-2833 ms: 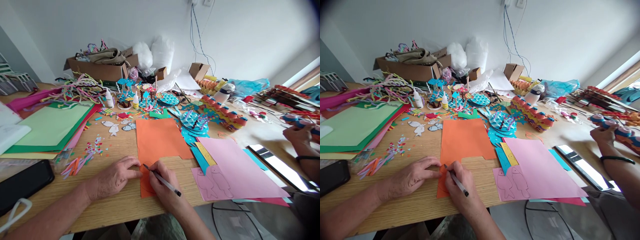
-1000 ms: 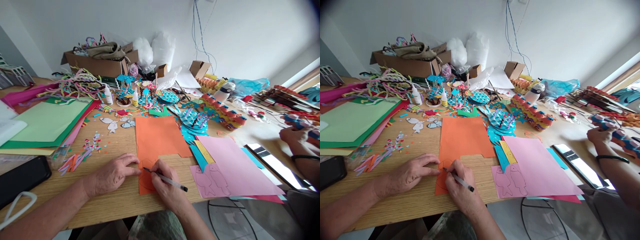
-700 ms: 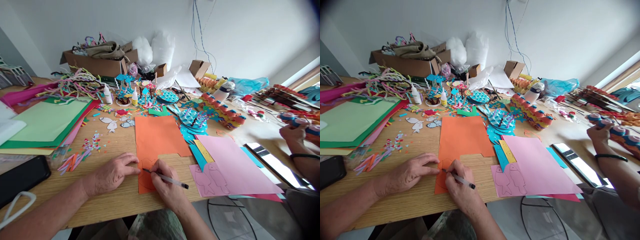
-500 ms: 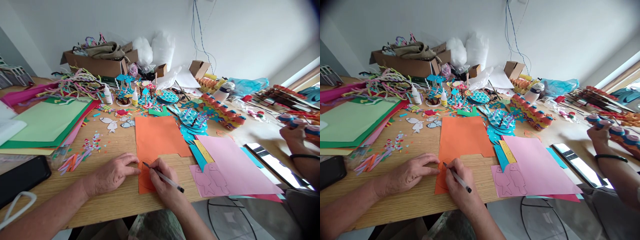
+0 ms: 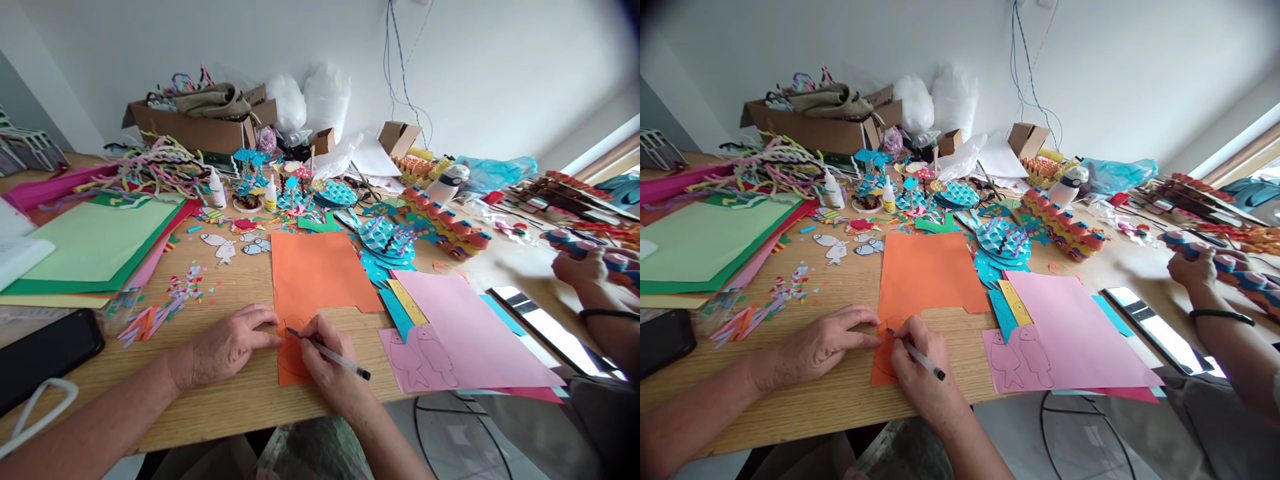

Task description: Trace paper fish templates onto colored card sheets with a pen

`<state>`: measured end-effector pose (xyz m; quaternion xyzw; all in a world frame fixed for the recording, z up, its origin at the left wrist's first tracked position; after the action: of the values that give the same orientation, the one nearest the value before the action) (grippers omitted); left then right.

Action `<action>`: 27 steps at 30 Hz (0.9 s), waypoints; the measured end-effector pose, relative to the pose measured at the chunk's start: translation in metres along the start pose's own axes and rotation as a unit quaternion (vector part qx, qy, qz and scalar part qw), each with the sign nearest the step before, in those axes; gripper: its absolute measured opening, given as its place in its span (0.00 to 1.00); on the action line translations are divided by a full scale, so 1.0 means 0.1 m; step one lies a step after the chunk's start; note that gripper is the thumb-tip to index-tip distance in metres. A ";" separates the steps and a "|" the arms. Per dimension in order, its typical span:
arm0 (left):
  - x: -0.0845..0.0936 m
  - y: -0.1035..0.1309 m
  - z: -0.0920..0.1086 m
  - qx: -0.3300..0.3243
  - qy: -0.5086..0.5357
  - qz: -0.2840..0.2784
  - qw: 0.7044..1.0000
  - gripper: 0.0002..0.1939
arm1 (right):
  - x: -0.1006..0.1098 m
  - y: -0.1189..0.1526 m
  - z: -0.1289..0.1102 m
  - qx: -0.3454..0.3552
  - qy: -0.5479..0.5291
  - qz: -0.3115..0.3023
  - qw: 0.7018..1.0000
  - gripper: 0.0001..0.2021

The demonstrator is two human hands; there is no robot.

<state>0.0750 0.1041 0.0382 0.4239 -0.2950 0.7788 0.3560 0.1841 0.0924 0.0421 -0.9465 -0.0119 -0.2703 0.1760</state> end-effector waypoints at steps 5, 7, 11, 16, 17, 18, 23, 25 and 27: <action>0.00 0.00 0.00 0.002 -0.001 -0.002 1.000 0.25 | 0.00 0.01 0.00 -0.004 -0.013 -0.006 1.000 0.04; 0.00 0.00 0.00 0.002 -0.002 -0.001 1.000 0.24 | 0.00 0.01 0.00 -0.004 -0.017 -0.009 1.000 0.04; 0.02 0.00 0.01 -0.001 -0.002 0.007 1.000 0.24 | 0.01 0.02 0.00 -0.002 -0.019 -0.011 1.000 0.04; 0.01 -0.01 0.02 -0.003 -0.003 0.008 1.000 0.25 | 0.02 0.02 0.00 -0.008 -0.019 -0.004 1.000 0.04; 0.02 -0.01 0.02 -0.003 -0.003 0.009 1.000 0.25 | 0.02 0.02 0.00 -0.009 -0.019 -0.004 1.000 0.04; 0.02 -0.01 0.02 -0.002 -0.003 0.009 1.000 0.24 | 0.02 0.02 0.00 -0.009 -0.018 -0.004 1.000 0.04; 0.01 0.00 0.02 -0.003 -0.004 0.002 1.000 0.25 | 0.00 0.03 0.01 -0.014 -0.021 -0.012 1.000 0.04; 0.00 0.00 0.01 -0.002 -0.005 -0.001 1.000 0.25 | 0.01 0.03 0.03 -0.023 -0.031 -0.008 0.999 0.04; -0.02 0.01 0.00 0.001 -0.007 -0.006 1.000 0.25 | 0.01 0.04 0.04 -0.031 -0.042 -0.005 0.999 0.04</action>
<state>0.0750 0.1029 0.0362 0.4312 -0.2940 0.7742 0.3581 0.1879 0.0901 0.0380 -0.9618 -0.0160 -0.2318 0.1445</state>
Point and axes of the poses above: each hand's wrist, its own y-axis away from the middle knuckle, its own x-axis out of the back of the hand, z = x × y, the point moved 10 cm from there along -y, towards the middle knuckle, and after that the axes turned 10 degrees about x, right-handed, at the moved point
